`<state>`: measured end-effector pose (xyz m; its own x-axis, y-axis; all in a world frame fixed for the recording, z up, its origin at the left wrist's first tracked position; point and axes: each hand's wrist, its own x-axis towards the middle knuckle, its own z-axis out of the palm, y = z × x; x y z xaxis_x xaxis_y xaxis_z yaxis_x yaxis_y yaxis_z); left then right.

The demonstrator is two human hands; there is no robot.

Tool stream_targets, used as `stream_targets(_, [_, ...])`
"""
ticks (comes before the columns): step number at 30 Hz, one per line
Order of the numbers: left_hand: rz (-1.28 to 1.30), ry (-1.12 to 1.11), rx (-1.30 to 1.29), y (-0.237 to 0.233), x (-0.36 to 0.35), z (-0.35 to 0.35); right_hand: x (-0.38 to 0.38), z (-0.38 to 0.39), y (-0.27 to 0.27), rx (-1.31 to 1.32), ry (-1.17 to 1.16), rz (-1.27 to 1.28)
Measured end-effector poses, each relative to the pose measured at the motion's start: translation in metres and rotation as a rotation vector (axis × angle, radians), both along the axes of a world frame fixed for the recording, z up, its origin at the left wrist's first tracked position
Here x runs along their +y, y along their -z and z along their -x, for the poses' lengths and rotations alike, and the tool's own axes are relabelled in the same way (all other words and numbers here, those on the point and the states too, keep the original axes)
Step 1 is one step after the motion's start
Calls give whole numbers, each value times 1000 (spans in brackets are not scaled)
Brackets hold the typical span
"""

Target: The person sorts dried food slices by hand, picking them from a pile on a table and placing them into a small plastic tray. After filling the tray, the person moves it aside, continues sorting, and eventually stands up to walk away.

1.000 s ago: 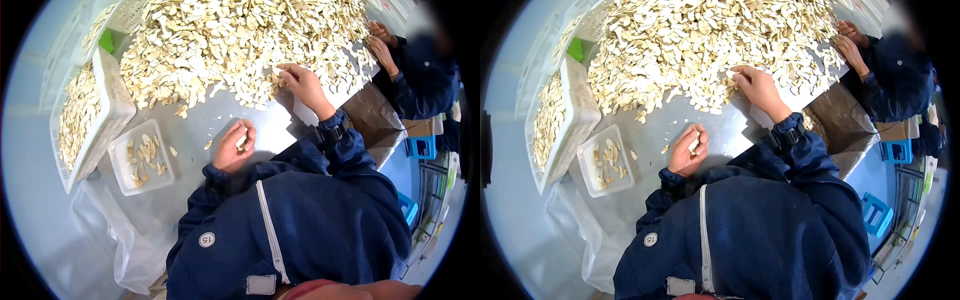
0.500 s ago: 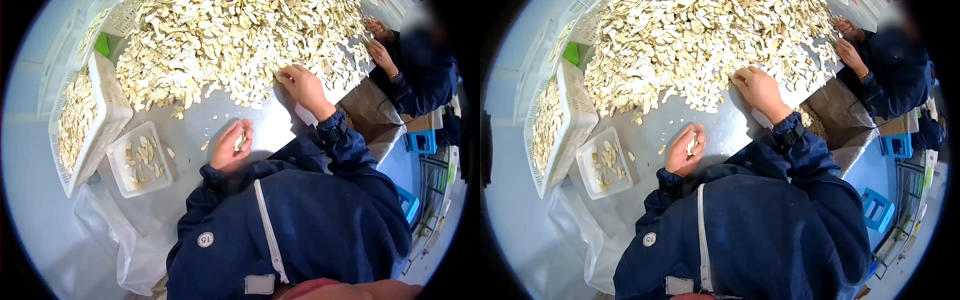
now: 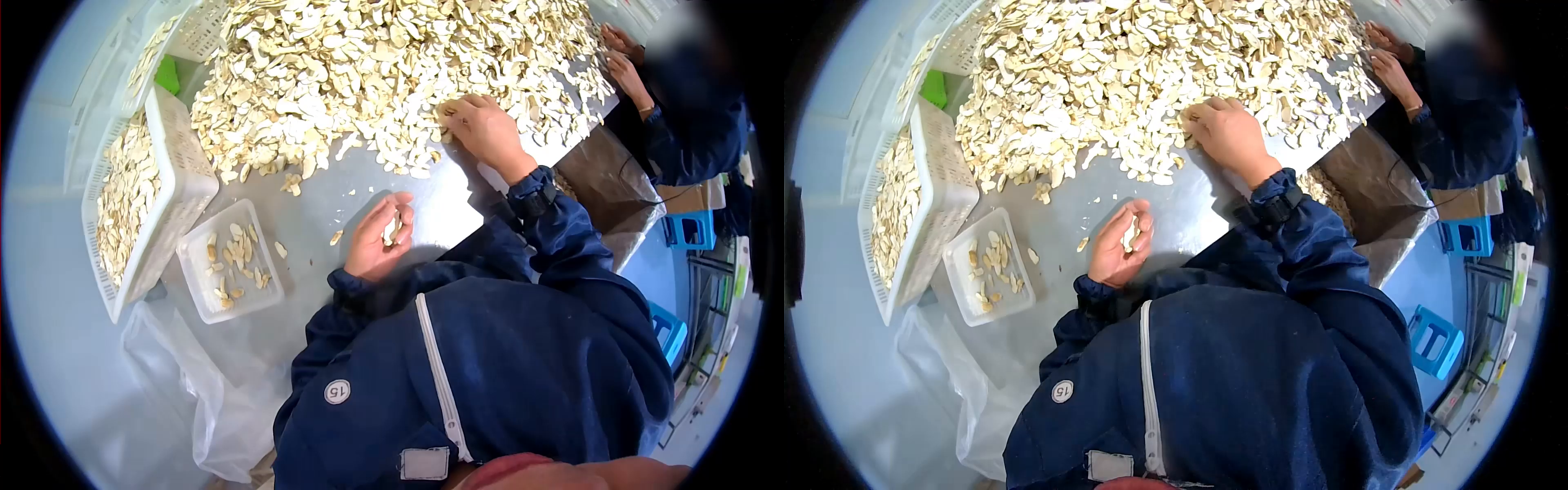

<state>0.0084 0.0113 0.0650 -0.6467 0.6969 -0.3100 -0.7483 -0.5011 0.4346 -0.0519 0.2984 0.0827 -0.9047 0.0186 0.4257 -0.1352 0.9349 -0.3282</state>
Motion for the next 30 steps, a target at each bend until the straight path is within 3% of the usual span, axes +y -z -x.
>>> stream_targets(5, [38, -5, -2, -4, 0, 0, -14, 4, -6, -17, -83, -50])
stream_targets(14, [25, 4, 5, -3, 0, 1, 4, 4, 3, -41, -4, -226])
stream_targets(17, [-4, -1, 5, 0, 0, 1, 9, 8, -4, -149, 91, 88])
stream_targets(18, [-6, -4, 8, 0, -1, 1, 9, 6, -12, -276, 126, 340])
stream_targets(22, [-16, -2, -3, 2, -1, 1, 16, 4, -18, -449, 14, 864])
stream_targets(25, [-18, 0, 2, 2, -1, 1, 8, -5, -26, -423, -60, 1052])
stream_targets(30, [-27, 16, 25, 8, -3, 1, -6, -12, -33, -567, -250, 1058])
